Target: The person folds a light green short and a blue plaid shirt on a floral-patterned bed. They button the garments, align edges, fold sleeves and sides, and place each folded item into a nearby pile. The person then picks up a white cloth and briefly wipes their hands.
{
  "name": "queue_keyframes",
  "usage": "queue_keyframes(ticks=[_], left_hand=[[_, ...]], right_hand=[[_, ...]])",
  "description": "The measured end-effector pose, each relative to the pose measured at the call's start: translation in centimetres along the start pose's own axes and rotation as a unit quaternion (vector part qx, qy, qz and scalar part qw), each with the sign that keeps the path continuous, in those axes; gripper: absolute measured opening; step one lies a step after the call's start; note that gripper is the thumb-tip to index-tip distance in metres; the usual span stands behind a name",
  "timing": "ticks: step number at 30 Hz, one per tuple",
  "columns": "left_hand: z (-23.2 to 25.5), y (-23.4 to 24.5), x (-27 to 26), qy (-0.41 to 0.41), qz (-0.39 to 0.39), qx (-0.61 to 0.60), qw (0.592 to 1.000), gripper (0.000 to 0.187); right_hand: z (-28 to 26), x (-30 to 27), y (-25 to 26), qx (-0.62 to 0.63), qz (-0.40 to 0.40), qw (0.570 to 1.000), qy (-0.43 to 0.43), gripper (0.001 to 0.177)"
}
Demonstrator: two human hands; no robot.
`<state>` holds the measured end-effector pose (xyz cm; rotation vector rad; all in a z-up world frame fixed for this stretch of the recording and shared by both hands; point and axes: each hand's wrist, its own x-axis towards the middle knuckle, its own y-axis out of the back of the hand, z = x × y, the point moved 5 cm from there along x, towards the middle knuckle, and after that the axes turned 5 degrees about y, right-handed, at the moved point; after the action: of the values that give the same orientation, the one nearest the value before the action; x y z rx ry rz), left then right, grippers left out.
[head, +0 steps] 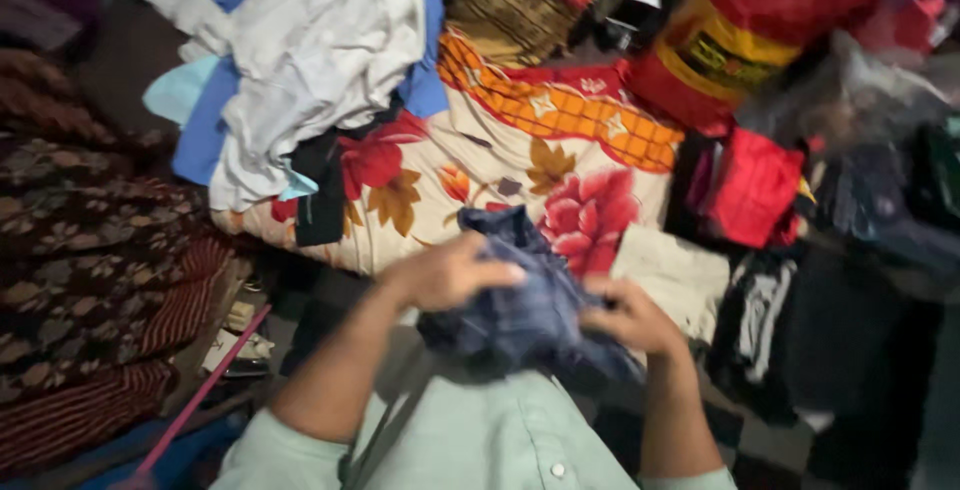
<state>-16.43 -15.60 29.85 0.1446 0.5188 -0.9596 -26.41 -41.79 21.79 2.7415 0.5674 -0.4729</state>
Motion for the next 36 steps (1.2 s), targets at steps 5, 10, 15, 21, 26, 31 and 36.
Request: queue_keyframes(ticks=[5, 10, 15, 21, 26, 31, 36], left_hand=[[-1.0, 4.9, -0.3, -0.127, 0.215, 0.069, 0.966, 0.029], [-3.1, 8.7, 1.4, -0.138, 0.381, -0.001, 0.914, 0.024], [-9.0, 16.3, 1.6, -0.187, 0.515, -0.128, 0.826, 0.034], [-24.6, 21.2, 1.5, -0.064, 0.553, 0.083, 0.827, 0.049], [-37.7, 23.4, -1.7, 0.106, 0.606, -0.011, 0.789, 0.045], [-41.5, 27.6, -7.0, 0.147, 0.632, 0.026, 0.761, 0.041], [-42.0, 28.6, -8.8, 0.116, 0.564, 0.257, 0.776, 0.039]], right_hand=[[-5.2, -1.1, 3.2, -0.204, 0.27, 0.926, 0.166, 0.025], [-8.7, 0.0, 6.4, -0.215, 0.349, 0.897, 0.163, 0.023], [-1.2, 1.0, 9.6, -0.066, 0.525, 0.842, 0.11, 0.015], [17.4, 1.9, 2.1, -0.132, 0.391, 0.902, -0.129, 0.026], [28.8, 4.8, -9.2, -0.064, 0.26, 0.927, -0.263, 0.02], [31.9, 11.4, -14.1, -0.028, 0.304, 0.928, -0.213, 0.028], [31.7, 17.9, -13.2, -0.273, 0.351, 0.884, -0.142, 0.043]])
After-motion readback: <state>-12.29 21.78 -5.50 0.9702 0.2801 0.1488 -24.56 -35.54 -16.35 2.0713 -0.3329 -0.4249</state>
